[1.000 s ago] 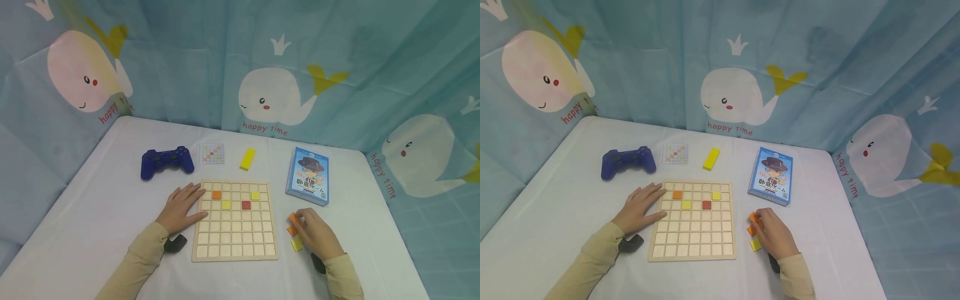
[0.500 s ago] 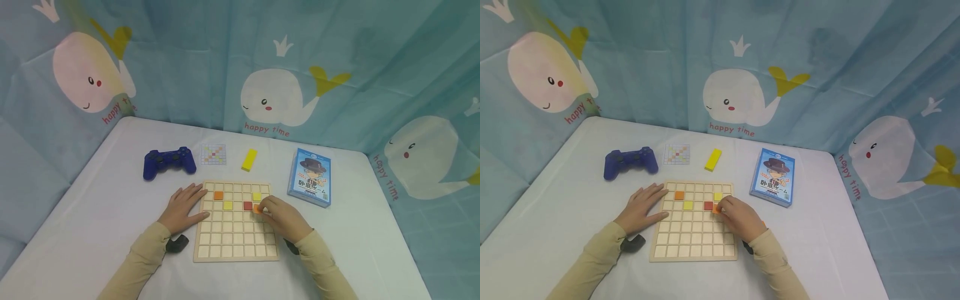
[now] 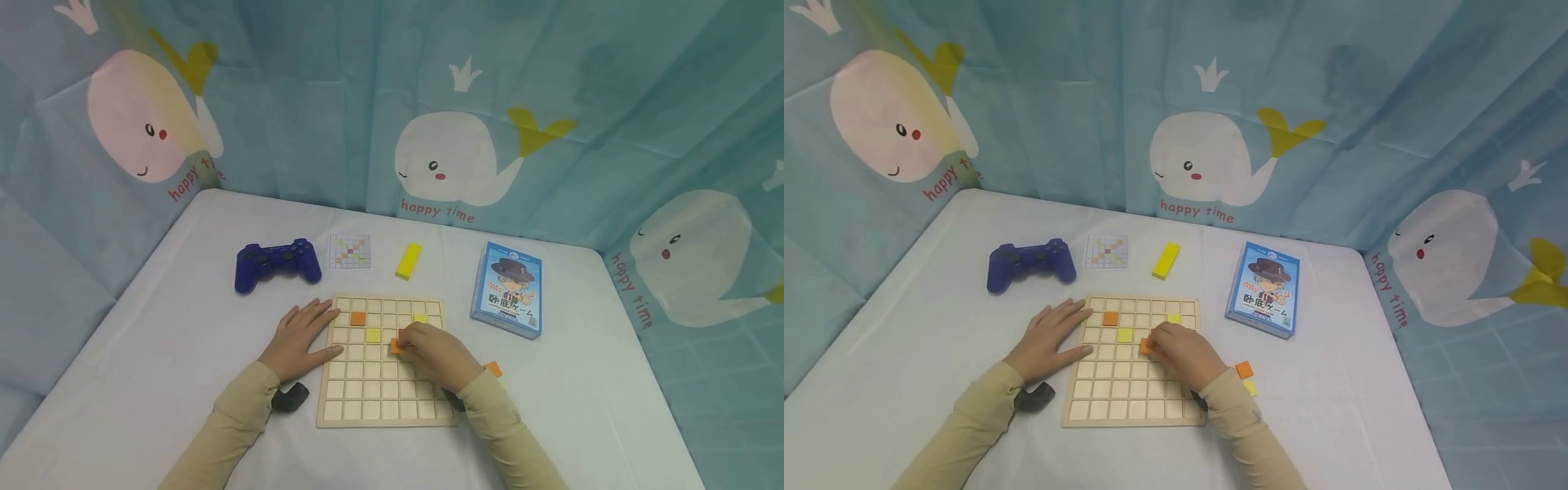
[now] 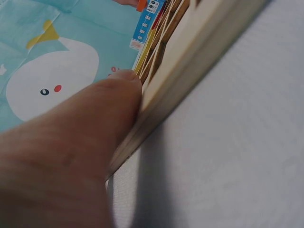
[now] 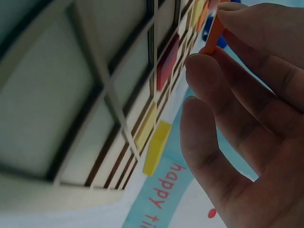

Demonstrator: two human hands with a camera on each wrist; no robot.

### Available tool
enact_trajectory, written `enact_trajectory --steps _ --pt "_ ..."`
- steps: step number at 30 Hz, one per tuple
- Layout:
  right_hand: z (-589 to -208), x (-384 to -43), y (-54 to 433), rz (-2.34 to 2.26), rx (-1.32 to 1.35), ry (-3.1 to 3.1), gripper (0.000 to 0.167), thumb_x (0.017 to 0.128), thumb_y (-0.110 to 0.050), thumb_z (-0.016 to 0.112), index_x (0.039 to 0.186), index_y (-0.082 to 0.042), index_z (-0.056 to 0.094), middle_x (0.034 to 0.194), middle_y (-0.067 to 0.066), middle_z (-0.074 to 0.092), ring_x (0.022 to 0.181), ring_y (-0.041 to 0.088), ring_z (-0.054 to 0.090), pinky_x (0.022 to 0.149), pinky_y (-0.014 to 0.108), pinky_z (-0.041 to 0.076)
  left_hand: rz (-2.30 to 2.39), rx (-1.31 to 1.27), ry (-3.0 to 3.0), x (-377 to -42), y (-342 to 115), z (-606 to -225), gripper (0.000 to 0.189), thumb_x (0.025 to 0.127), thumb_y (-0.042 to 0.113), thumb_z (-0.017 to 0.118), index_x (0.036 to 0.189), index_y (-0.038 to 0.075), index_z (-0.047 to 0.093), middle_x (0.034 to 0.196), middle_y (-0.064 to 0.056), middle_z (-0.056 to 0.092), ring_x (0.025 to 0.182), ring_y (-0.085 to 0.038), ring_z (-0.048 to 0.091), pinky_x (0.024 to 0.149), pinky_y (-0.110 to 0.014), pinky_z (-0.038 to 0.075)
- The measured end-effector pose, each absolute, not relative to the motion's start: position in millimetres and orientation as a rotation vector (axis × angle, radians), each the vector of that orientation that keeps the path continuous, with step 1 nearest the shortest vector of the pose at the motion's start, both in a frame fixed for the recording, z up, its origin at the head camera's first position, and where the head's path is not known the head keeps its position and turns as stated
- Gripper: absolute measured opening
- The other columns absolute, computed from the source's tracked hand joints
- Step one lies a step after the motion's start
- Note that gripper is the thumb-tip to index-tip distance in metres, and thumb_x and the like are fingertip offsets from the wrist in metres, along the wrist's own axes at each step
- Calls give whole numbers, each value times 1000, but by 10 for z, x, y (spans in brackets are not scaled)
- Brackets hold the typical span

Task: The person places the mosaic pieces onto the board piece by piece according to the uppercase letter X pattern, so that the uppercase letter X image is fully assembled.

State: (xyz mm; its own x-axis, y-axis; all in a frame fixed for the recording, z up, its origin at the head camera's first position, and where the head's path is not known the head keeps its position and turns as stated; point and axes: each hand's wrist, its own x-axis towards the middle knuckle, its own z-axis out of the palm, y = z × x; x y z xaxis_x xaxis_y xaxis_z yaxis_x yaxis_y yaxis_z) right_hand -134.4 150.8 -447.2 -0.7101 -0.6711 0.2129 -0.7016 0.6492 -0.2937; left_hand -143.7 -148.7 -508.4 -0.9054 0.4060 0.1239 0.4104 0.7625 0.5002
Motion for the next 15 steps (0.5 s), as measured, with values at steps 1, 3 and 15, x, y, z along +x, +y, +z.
enact_trajectory --steps 1,3,15 --pt "-4475 -1343 1492 549 1159 -2779 14 86 -19 73 97 -14 66 94 -6 66 85 7 63 76 23 55 -837 -682 -2940 -1438 -1487 -5086 74 86 55 61 145 16 42 154 -7 33 145 -30 21 118 -53 8" --pt "-4482 -1345 1462 539 1157 -2799 14 87 -19 72 98 -15 66 96 -6 67 87 8 64 77 23 55 -837 -683 -2937 -1438 -1486 -5086 73 86 55 62 145 16 42 154 -7 33 145 -30 22 118 -53 8" --pt "-4562 -1333 1402 471 1166 -2858 13 89 -19 69 102 -16 67 100 -7 67 92 9 65 82 24 55 -841 -689 -2933 -1435 -1481 -5068 73 86 55 62 145 16 42 154 -7 34 144 -31 23 118 -54 9"
